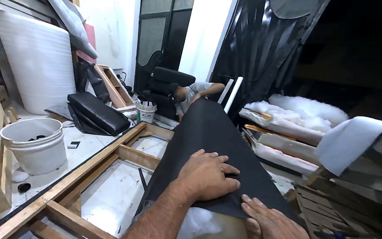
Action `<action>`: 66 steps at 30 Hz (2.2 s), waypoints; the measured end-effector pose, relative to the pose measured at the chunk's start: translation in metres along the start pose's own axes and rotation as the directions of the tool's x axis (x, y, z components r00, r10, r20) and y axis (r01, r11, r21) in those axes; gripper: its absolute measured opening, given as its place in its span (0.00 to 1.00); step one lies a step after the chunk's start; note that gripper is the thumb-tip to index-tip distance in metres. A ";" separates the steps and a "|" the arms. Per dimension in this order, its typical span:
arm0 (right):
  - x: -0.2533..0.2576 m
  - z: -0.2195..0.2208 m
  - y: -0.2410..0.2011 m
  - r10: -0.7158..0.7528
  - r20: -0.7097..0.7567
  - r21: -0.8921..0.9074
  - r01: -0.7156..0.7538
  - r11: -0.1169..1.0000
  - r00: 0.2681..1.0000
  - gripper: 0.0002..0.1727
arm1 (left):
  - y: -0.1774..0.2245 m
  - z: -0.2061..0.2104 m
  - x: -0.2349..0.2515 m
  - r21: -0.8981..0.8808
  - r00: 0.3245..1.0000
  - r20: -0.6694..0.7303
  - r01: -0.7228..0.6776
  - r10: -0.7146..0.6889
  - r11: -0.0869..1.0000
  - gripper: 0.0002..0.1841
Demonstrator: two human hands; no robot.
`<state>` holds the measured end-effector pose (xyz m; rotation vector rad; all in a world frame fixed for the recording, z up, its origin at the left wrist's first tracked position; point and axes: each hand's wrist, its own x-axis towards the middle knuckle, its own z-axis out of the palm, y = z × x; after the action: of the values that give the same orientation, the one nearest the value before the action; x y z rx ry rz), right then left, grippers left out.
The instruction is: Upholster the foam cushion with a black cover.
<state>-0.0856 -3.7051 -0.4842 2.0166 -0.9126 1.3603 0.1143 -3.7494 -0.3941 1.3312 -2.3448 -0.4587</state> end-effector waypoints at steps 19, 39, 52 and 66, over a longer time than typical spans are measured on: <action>-0.002 0.000 -0.003 0.029 0.000 0.008 -0.029 1.000 1.000 0.28 | 0.001 -0.003 -0.004 -0.059 0.999 -0.004 0.036 -0.036 0.998 0.26; 0.000 0.001 -0.005 0.039 -0.001 -0.024 -0.039 0.999 0.999 0.30 | -0.002 0.000 -0.004 -0.113 0.999 -0.042 0.021 -0.026 0.993 0.26; 0.000 0.000 -0.004 0.024 0.009 -0.009 -0.024 1.000 1.000 0.31 | -0.005 0.003 -0.003 -0.115 0.998 -0.056 0.006 -0.012 0.993 0.25; -0.002 -0.003 -0.005 0.040 0.031 -0.001 -0.040 0.999 0.999 0.29 | -0.004 0.004 -0.003 -0.112 0.999 -0.042 0.025 -0.030 0.993 0.25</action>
<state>-0.0841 -3.6996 -0.4849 2.0346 -0.9719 1.3537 0.1169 -3.7482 -0.3995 1.3095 -2.2338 -0.5544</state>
